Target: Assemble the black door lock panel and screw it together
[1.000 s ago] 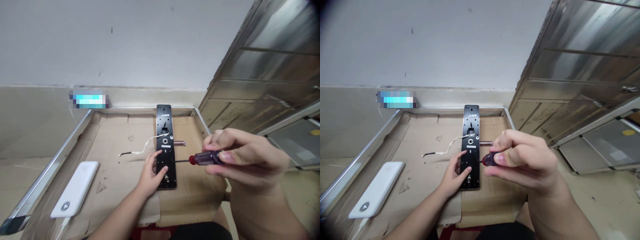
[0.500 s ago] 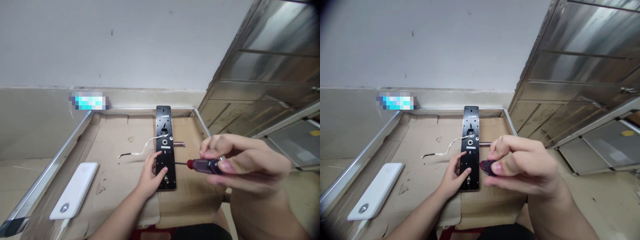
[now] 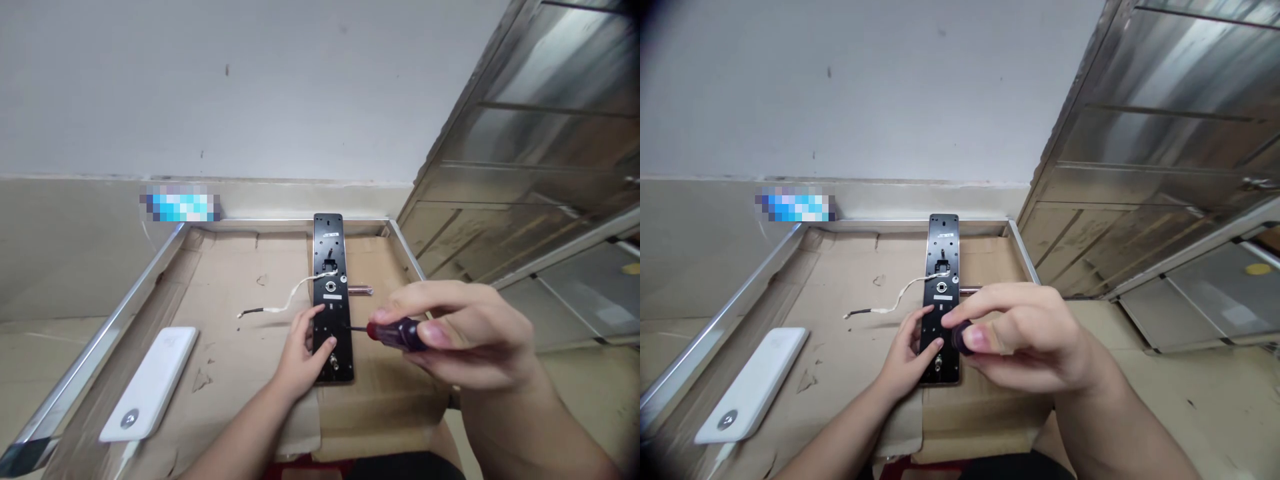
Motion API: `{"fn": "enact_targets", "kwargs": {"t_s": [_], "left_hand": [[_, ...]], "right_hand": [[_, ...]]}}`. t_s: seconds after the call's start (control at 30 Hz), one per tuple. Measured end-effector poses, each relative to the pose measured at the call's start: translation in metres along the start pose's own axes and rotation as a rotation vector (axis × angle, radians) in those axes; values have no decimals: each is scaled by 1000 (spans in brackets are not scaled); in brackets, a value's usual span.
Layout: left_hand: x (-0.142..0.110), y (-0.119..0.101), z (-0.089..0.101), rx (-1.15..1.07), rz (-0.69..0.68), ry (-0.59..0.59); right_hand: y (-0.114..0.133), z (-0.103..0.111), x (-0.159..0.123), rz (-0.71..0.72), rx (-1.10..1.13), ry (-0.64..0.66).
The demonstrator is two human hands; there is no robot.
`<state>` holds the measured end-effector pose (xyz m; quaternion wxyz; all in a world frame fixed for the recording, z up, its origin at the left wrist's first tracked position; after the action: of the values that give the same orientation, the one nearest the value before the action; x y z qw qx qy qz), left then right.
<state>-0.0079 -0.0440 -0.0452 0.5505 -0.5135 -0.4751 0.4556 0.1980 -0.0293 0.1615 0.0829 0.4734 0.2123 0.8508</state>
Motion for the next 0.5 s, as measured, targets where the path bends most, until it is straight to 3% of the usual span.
{"fn": "enact_targets", "kwargs": {"t_s": [0.3,0.5], "left_hand": [[0,1,0,-13,1,2],[1,4,0,-6,-7,11]], "right_hand": [[-9,-5,-1,33,-82,-165],[-4,-2,-2,60,22,-57]]}}
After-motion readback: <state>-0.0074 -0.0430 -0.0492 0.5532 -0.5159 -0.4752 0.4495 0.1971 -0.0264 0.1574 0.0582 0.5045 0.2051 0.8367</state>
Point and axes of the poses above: each hand's wrist, its own x-axis towards the middle knuckle, its own z-axis out of the back of the hand, y = z × x, the point moved 3 cm from there along x, towards the middle knuckle, and after that the axes turned 1 degree about y, right-handed, at the moved point
